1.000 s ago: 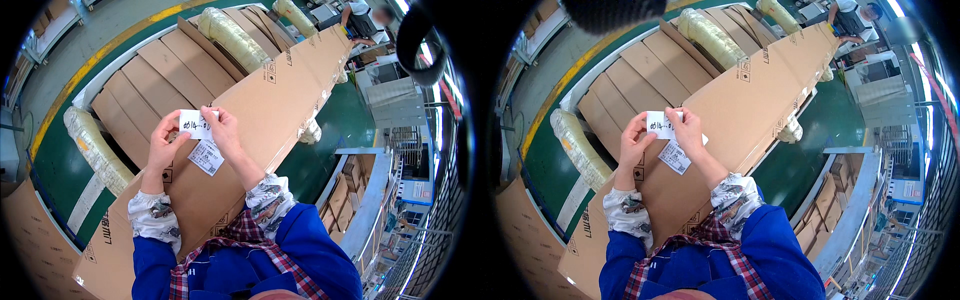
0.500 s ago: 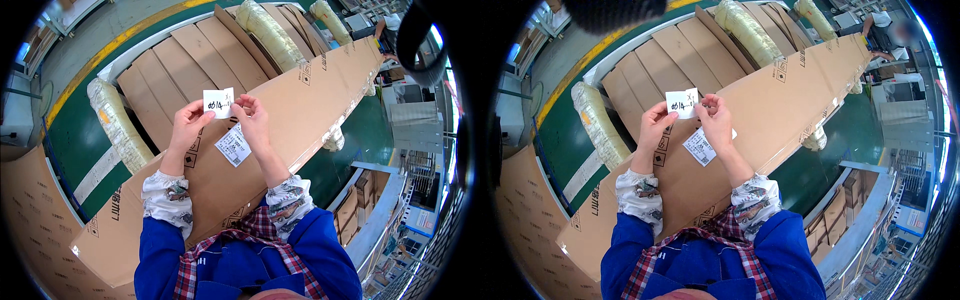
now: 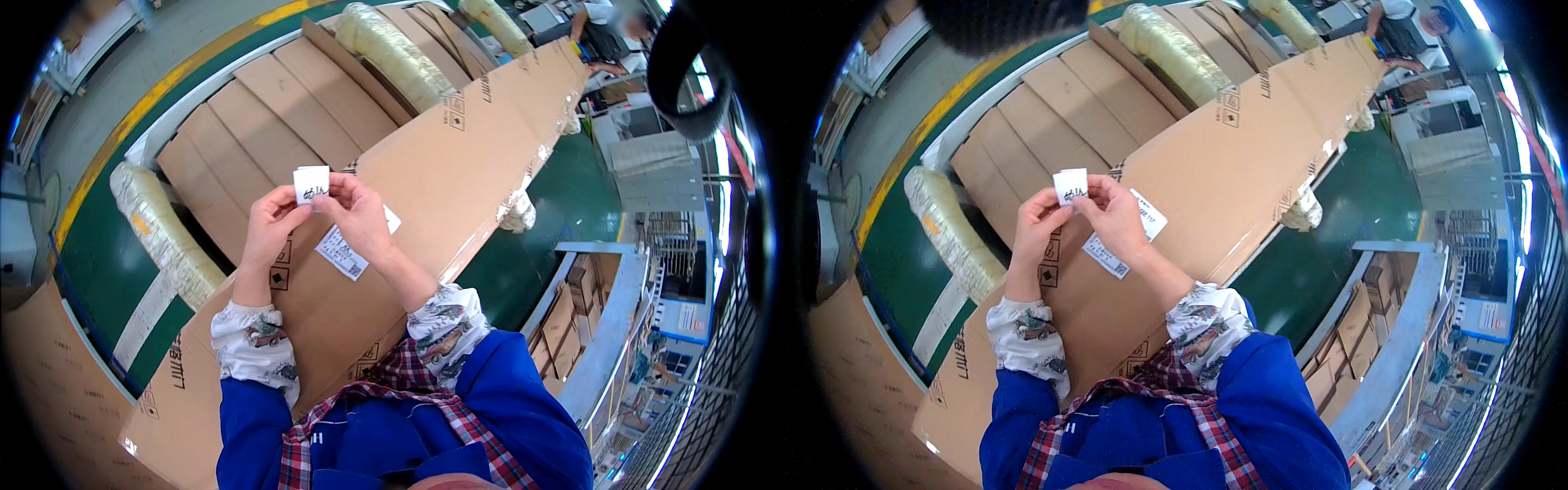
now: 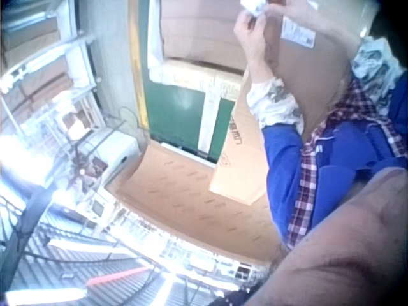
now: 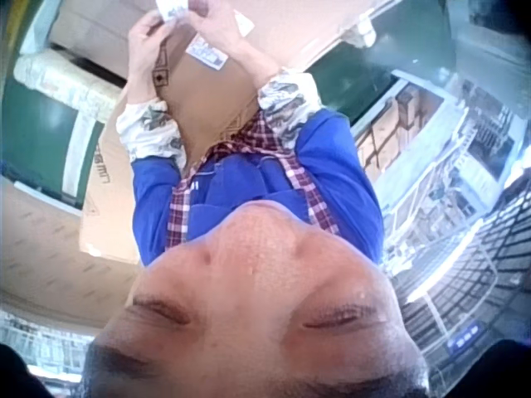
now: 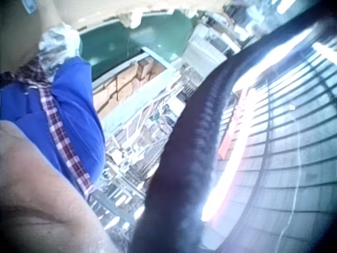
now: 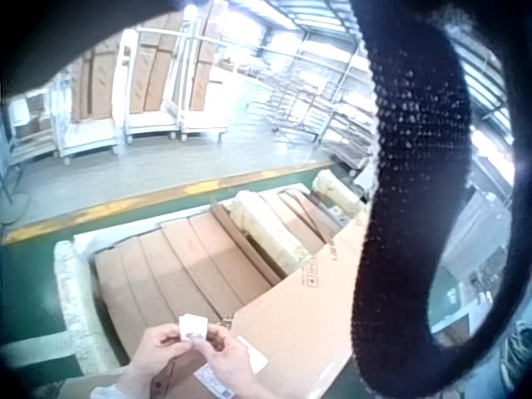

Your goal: The person places a printed shipping label onto a cardboard box on a conveyor, smooths it down, then peels and folds the label's backing paper. The person repeats this process for several boxes moving along the line.

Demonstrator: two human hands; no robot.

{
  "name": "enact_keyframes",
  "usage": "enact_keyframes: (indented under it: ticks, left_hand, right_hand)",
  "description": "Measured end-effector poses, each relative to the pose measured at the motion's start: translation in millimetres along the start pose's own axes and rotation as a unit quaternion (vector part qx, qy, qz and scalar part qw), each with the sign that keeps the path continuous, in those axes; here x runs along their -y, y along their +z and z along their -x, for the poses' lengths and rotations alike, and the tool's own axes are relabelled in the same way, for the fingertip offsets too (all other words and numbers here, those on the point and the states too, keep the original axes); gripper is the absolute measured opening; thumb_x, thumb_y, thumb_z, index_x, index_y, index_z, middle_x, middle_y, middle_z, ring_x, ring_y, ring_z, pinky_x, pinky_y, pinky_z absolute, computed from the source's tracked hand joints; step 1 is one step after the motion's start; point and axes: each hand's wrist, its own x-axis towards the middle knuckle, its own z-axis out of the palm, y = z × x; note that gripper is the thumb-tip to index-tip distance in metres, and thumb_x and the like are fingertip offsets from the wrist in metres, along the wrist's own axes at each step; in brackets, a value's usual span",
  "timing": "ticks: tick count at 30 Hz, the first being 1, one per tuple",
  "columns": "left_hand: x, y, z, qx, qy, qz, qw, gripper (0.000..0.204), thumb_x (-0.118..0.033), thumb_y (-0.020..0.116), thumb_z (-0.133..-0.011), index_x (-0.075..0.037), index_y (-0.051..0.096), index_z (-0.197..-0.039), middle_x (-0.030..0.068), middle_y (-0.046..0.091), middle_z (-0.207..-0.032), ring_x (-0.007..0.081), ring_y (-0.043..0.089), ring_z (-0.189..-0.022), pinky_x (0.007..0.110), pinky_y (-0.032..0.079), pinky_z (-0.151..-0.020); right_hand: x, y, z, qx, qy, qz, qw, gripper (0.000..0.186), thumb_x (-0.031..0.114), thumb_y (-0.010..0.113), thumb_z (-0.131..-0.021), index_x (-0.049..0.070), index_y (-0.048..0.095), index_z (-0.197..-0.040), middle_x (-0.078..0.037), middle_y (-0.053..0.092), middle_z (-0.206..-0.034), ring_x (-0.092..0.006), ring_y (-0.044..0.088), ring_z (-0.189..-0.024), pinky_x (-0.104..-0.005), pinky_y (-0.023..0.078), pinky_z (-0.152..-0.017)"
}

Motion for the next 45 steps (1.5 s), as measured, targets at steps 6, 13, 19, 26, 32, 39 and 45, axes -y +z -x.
enact_keyframes:
  ticks: [6,13,19,26,32,39,45]
  left_hand:
    - [-1,9,0,-0.022,0.013,0.009,1.000,0.024,-0.002,0.060,-0.078,0.003,0.057,-0.101,0.0032,0.059,-0.093,0.0093,0.054,-0.086,0.023,0.043,-0.077]
    - [-7,9,2,-0.060,0.020,-0.064,0.996,0.011,-0.003,0.057,-0.082,0.004,0.062,-0.088,0.0007,0.058,-0.084,0.0073,0.052,-0.078,0.020,0.041,-0.070]
    - [5,0,-2,-0.035,0.087,-0.086,0.992,0.012,-0.005,0.062,-0.079,0.002,0.066,-0.088,0.0035,0.053,-0.100,0.0097,0.049,-0.089,0.021,0.040,-0.072]
    - [-1,0,2,-0.033,0.054,-0.086,0.994,0.011,-0.003,0.060,-0.080,0.004,0.065,-0.086,0.0063,0.057,-0.096,0.0109,0.052,-0.086,0.022,0.043,-0.073]
    - [1,1,0,-0.046,0.034,-0.043,0.997,0.015,-0.007,0.061,-0.081,0.005,0.064,-0.089,0.0036,0.059,-0.086,0.0083,0.054,-0.076,0.020,0.044,-0.066]
    - [4,-4,0,-0.068,0.004,-0.043,0.997,0.017,-0.009,0.061,-0.082,0.006,0.063,-0.089,0.0044,0.058,-0.089,0.0092,0.054,-0.078,0.022,0.045,-0.068]
    - [4,1,-4,-0.086,0.125,0.001,0.988,0.015,-0.006,0.061,-0.081,0.005,0.063,-0.091,0.0067,0.052,-0.105,0.0121,0.054,-0.089,0.025,0.046,-0.075]
  right_hand:
    - [-7,-2,-1,-0.021,-0.039,0.036,0.998,0.027,0.000,0.057,-0.080,-0.003,0.051,-0.106,-0.008,0.061,-0.093,-0.0128,0.059,-0.084,-0.0247,0.048,-0.076]
    - [-2,9,9,-0.047,-0.114,0.209,0.970,0.026,0.001,0.060,-0.077,0.000,0.055,-0.103,-0.010,0.062,-0.093,-0.0157,0.062,-0.082,-0.0276,0.050,-0.074]
    - [5,7,6,-0.067,-0.076,0.144,0.984,0.027,-0.002,0.060,-0.077,-0.002,0.054,-0.103,-0.012,0.062,-0.096,-0.0156,0.060,-0.087,-0.0270,0.049,-0.076]
    - [3,8,4,-0.065,-0.059,0.087,0.992,0.027,-0.002,0.060,-0.077,-0.002,0.053,-0.104,-0.011,0.062,-0.096,-0.0167,0.060,-0.088,-0.0272,0.049,-0.078]
    - [3,4,4,-0.067,-0.047,0.165,0.983,0.026,0.010,0.064,-0.078,-0.001,0.057,-0.101,-0.009,0.063,-0.092,-0.0126,0.060,-0.084,-0.0227,0.047,-0.069]
    - [3,3,5,-0.051,0.019,0.133,0.990,0.019,0.016,0.064,-0.081,0.000,0.063,-0.089,-0.003,0.063,-0.074,-0.0066,0.056,-0.066,-0.0201,0.044,-0.059]
    - [3,2,5,-0.038,0.020,0.183,0.982,0.021,0.017,0.063,-0.081,-0.001,0.062,-0.092,-0.006,0.064,-0.075,-0.0089,0.058,-0.065,-0.0219,0.045,-0.058]
